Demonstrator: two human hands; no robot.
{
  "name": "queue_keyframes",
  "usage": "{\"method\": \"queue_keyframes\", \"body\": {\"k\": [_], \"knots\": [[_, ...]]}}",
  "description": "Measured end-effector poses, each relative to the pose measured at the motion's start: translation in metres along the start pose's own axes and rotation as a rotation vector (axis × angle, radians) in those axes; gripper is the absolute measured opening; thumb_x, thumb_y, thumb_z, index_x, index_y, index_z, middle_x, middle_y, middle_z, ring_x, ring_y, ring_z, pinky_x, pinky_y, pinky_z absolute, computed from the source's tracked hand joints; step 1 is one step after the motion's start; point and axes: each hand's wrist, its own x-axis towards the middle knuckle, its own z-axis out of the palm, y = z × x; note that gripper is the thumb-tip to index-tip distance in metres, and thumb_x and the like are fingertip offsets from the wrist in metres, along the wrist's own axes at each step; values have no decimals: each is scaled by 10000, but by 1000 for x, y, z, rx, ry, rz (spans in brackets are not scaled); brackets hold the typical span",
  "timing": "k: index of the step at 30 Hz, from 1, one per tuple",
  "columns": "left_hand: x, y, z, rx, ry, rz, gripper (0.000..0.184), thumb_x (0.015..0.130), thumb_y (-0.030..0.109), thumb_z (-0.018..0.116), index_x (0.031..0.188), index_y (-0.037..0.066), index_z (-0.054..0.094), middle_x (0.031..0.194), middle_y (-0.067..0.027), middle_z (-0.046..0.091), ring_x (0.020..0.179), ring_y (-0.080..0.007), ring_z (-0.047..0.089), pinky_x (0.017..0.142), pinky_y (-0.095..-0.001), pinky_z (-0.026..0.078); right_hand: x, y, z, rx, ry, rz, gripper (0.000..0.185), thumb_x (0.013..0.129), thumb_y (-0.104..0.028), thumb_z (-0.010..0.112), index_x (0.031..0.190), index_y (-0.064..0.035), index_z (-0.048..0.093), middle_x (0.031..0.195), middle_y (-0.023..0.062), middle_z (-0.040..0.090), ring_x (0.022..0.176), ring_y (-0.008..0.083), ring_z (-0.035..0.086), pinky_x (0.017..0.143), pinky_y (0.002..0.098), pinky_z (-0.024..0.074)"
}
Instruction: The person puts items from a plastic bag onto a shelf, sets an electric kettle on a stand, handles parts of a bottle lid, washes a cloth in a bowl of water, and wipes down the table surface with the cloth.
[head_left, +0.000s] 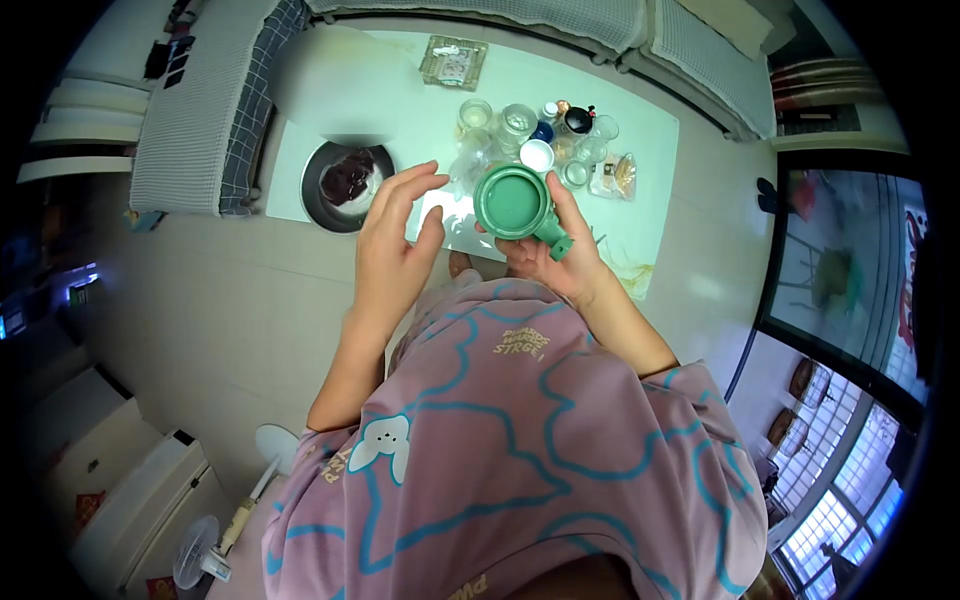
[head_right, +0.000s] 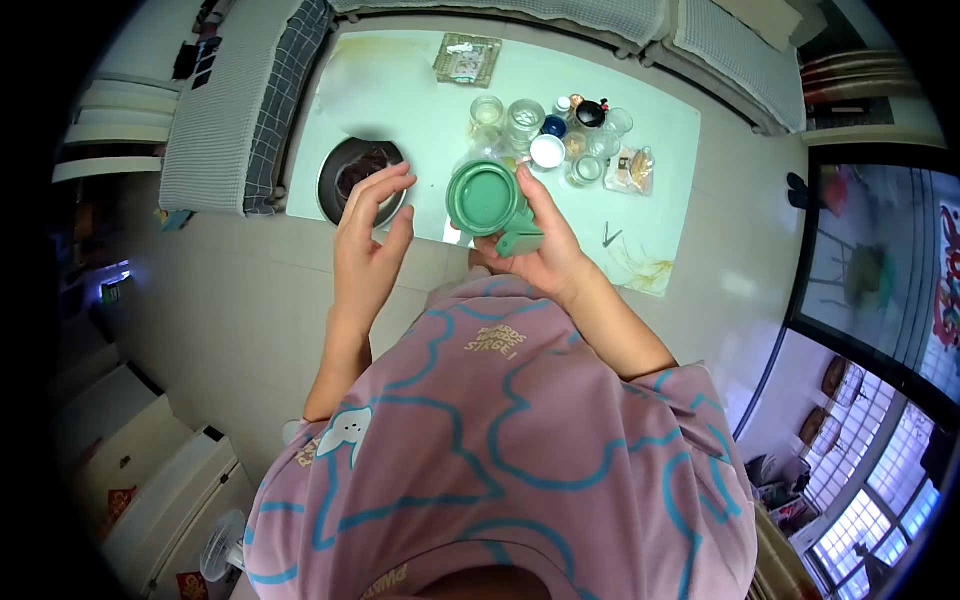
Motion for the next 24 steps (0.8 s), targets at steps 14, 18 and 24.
{"method": "queue_keyframes", "body": {"k": [14, 18, 24], "knots": [[-48, -153, 120, -314, -166, -455, 270, 896, 68, 576, 1159, 61, 640, 1109, -84, 644, 946, -188, 624, 819, -295, 496, 55, -77, -131, -913, 592, -190, 639, 900, -306, 643, 1465, -178, 373, 1227, 131, 507, 1008, 215, 591, 809, 361, 542], [-25, -219, 170, -509, -47, -603, 293, 893, 50, 587, 1183, 52, 635, 1144, -96, 652, 990, -190, 634, 849, -291, 500, 118, -103, -168, -1695, 661, -376, 670, 791, -355, 743, 1392, -209, 485, 1293, 226, 419, 1177, 326, 482, 957, 363, 454], [26, -268, 201, -537, -30, -638, 370, 896, 70, 596, 1264, 41, 578, 1261, -105, 610, 1130, -218, 603, 930, -316, 485, 198, -99, -204, -2164, 565, -529, 633, 758, -276, 765, 1344, -263, 527, 1301, 254, 405, 1212, 401, 423, 971, 427, 456]]}}
